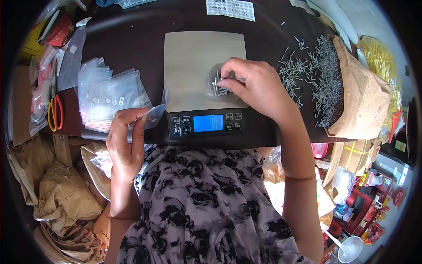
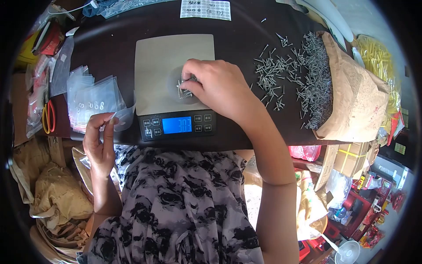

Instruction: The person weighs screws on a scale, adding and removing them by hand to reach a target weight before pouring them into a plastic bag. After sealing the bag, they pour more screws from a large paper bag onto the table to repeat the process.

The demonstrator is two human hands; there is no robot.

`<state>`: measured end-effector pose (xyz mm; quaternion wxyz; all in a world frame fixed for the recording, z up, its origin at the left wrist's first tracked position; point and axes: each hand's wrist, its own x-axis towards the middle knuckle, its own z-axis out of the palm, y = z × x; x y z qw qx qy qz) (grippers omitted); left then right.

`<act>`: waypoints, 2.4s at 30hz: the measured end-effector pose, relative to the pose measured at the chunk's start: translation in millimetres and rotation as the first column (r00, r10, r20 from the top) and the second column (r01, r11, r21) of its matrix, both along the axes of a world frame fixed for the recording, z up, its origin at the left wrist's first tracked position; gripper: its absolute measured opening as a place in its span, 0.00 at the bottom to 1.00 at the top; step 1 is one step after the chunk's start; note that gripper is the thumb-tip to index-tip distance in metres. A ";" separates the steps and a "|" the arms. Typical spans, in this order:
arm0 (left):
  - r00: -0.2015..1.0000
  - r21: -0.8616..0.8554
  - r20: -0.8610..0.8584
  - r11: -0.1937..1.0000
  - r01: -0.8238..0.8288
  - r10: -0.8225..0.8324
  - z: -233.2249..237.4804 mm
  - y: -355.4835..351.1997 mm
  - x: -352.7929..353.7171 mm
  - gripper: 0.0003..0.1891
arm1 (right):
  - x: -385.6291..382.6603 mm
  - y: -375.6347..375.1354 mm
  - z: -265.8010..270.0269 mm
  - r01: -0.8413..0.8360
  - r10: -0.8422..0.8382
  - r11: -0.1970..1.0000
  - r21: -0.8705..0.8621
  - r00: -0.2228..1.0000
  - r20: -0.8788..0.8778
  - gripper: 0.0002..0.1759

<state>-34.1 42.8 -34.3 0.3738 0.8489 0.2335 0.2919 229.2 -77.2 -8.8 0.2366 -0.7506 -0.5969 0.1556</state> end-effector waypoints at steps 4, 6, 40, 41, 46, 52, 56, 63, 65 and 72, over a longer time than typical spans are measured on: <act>1.000 0.020 -0.005 1.000 0.016 -0.016 2.2 0.7 -1.2 0.10 | 7.7 -9.5 -1.7 0.096 -0.052 0.987 0.129 0.950 -0.308 0.07; 1.000 0.031 0.000 0.999 0.025 -0.025 3.9 1.1 -1.0 0.10 | 13.4 -15.7 -12.9 0.209 -0.055 0.955 0.209 0.820 -0.569 0.08; 0.862 -0.189 0.089 0.841 0.507 -0.500 24.2 -46.7 35.6 0.20 | -25.1 -31.6 -6.1 0.190 0.032 0.977 0.099 0.327 -0.945 0.13; 0.858 -0.191 0.094 0.837 0.513 -0.505 24.4 -47.0 36.4 0.20 | -26.1 -29.8 -6.6 0.214 0.027 0.970 0.114 0.374 -0.927 0.13; 0.860 -0.198 0.104 0.837 0.510 -0.499 24.8 -46.0 35.3 0.21 | -21.9 -29.2 -2.8 0.257 -0.009 0.965 0.056 0.244 -0.970 0.14; 0.882 -0.489 0.418 0.766 0.418 -0.215 23.4 -67.1 39.6 0.12 | -59.0 -43.4 0.4 -0.043 0.016 0.999 0.001 0.350 -0.936 0.17; 0.822 -0.437 0.442 0.713 0.548 -0.360 14.6 -63.7 39.9 0.10 | -51.3 -56.4 8.4 -0.096 0.172 0.985 0.145 0.416 -0.893 0.13; 0.915 -0.147 0.243 0.920 0.364 -0.323 28.9 -35.8 38.2 0.12 | -10.1 -67.2 -10.8 0.385 -0.333 0.920 0.077 0.869 -0.365 0.13; 0.912 -0.166 0.192 0.903 0.395 -0.364 21.0 -24.5 29.9 0.12 | 13.8 -72.9 -15.5 0.536 -0.483 0.832 0.146 0.828 -0.285 0.11; 0.902 -0.178 0.052 0.885 0.431 -0.429 18.2 -28.4 30.5 0.12 | 34.1 -71.3 -30.1 0.397 -0.445 0.851 0.344 0.893 0.071 0.27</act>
